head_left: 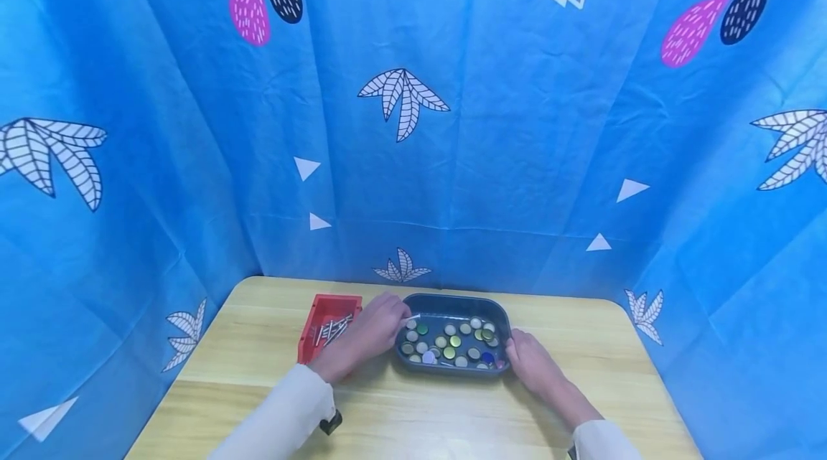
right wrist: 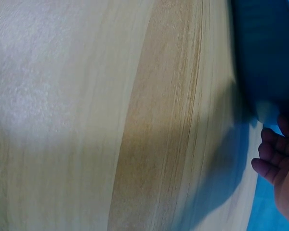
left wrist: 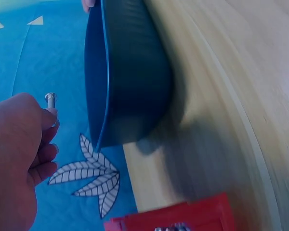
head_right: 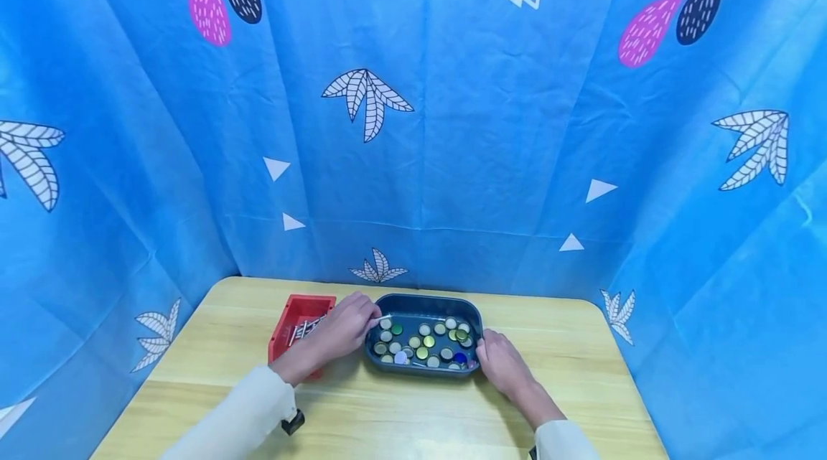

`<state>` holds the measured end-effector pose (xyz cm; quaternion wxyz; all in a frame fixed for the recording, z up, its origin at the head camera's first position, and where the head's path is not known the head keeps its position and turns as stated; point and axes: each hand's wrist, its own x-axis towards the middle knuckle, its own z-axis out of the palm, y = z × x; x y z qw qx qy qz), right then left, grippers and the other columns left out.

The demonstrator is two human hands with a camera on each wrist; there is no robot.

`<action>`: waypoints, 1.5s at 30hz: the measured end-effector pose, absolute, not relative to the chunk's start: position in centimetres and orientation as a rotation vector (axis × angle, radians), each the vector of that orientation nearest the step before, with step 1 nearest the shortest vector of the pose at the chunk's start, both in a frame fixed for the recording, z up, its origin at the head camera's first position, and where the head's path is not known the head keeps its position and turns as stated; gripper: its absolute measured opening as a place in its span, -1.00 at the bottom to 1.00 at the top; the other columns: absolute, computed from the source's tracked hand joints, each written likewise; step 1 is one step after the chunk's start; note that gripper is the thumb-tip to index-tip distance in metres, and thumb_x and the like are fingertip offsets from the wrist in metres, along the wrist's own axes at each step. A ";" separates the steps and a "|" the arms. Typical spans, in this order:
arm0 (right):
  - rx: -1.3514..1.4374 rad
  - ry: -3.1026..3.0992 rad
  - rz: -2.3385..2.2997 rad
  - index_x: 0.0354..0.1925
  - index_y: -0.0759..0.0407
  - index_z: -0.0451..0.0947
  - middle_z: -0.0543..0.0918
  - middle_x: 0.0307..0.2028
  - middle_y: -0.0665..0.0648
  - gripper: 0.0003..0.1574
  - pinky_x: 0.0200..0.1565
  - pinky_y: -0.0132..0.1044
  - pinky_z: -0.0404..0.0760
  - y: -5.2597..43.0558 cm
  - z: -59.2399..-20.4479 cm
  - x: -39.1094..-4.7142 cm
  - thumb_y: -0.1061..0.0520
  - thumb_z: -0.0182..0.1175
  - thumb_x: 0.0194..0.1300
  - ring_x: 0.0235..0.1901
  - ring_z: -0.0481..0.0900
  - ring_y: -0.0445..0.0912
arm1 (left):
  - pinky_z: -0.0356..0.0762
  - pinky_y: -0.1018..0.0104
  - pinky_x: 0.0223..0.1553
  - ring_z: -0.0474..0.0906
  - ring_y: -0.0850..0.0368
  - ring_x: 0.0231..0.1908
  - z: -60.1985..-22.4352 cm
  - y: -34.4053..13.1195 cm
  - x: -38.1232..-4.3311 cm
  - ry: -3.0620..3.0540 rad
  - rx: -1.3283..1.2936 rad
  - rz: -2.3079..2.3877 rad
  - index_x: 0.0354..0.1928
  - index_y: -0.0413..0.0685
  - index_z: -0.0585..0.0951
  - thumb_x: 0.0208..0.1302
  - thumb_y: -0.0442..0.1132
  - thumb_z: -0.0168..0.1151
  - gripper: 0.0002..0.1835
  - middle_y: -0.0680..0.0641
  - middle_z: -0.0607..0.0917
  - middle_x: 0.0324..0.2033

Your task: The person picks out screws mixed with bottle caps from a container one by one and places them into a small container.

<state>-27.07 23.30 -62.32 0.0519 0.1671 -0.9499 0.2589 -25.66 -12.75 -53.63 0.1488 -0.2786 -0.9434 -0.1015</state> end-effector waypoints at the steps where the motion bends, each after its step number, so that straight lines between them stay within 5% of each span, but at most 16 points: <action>1: 0.505 -2.889 0.787 0.02 0.18 0.60 0.69 -0.23 0.01 -0.67 0.27 0.10 0.60 23.3 -62.3 -27.1 0.11 -0.09 0.61 0.03 0.66 0.09 | 0.63 0.27 0.05 0.51 0.20 -0.07 -53.6 -13.0 -25.5 -2.718 -0.782 -0.302 -0.05 -0.02 0.71 0.44 -0.20 0.27 -0.86 0.07 0.69 -0.18; 18: 0.499 -2.866 0.804 0.06 0.18 0.60 0.72 -0.15 0.07 -0.66 0.31 0.14 0.57 23.2 -62.4 -26.6 0.11 -0.09 0.62 0.10 0.66 0.13 | 0.66 0.19 0.10 0.48 0.20 -0.07 -53.7 -18.1 -23.8 -2.876 -0.395 -0.463 -0.01 0.06 0.64 0.40 -0.16 0.35 -0.82 0.12 0.63 -0.20; 25: 0.487 -2.900 0.814 0.00 0.14 0.58 0.69 -0.18 0.05 -0.69 0.29 0.14 0.59 23.2 -62.3 -26.6 0.09 -0.09 0.62 0.07 0.66 0.11 | 0.67 0.05 0.09 0.53 0.04 -0.06 -55.0 -20.8 -23.2 -2.757 -0.325 -0.371 -0.09 -0.09 0.65 0.36 -0.30 0.36 -0.86 -0.04 0.67 -0.19; 33: 0.481 -2.889 0.812 0.05 0.17 0.59 0.71 -0.15 0.07 -0.67 0.30 0.12 0.58 23.3 -62.3 -26.7 0.10 -0.08 0.62 0.09 0.66 0.12 | 0.67 0.08 0.01 0.53 0.00 -0.15 -56.2 -22.6 -22.9 -2.756 -0.236 -0.315 -0.07 -0.25 0.66 0.33 -0.41 0.31 -0.84 -0.15 0.69 -0.22; 45: 0.477 -2.898 0.809 -0.13 0.09 0.55 0.61 -0.29 -0.03 -0.75 0.24 0.11 0.61 23.1 -61.8 -26.8 0.12 -0.07 0.61 -0.03 0.64 0.02 | 0.72 0.18 -0.11 0.56 0.08 -0.24 -59.1 -22.6 -23.3 -2.852 -0.182 -0.299 0.00 -0.29 0.61 0.26 -0.49 0.30 -0.74 -0.15 0.70 -0.23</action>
